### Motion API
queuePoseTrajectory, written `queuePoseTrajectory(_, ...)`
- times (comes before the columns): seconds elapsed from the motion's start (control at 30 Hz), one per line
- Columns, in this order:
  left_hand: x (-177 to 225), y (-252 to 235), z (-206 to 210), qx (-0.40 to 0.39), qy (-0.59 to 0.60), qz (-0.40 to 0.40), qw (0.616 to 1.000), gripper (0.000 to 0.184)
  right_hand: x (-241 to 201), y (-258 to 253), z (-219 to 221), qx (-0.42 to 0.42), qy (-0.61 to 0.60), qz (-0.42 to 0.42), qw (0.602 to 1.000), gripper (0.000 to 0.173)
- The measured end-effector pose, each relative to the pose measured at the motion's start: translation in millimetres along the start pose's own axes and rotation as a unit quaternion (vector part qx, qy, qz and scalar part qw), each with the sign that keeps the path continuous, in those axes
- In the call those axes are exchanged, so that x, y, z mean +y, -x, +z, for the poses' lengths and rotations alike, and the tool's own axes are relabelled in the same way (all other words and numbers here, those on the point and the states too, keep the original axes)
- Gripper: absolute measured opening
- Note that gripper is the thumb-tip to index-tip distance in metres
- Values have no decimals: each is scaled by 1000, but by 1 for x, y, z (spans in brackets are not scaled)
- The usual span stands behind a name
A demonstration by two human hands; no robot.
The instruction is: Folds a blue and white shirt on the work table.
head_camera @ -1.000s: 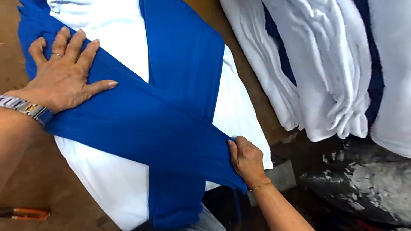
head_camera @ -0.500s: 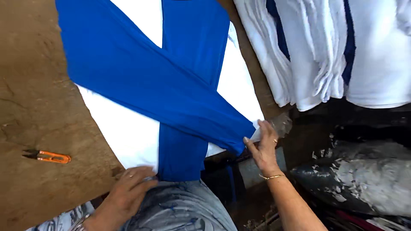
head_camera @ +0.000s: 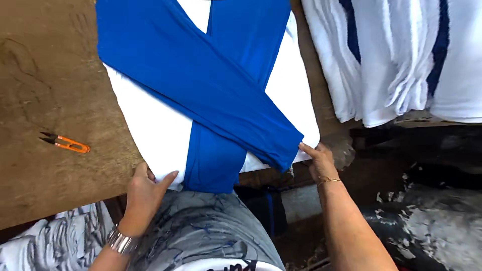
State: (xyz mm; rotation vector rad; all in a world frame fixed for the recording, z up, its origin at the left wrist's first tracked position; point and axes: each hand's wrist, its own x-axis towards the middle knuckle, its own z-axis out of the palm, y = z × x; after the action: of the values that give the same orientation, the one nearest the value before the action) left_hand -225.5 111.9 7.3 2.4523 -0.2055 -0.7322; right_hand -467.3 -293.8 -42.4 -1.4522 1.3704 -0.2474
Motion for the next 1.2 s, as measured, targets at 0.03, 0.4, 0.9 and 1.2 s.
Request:
queuePoseTrajectory(0.03,0,-3,1,6,-28,23,999,46,-1,-4,-3,10,34,-10,999,44)
queuePoseTrajectory(0.4,-3,29,10,-154,270,-87,947,59,-43,138,56,-242,175,-95,950,17)
queuePoseTrajectory(0.9,-38,10,10,-368,270,-103,884,44,46,243,150,-345,-36,56,936,35)
queuePoseTrajectory(1.2,-24,5,5,-444,302,-157,829,53,103,206,5,-182,429,135,874,40)
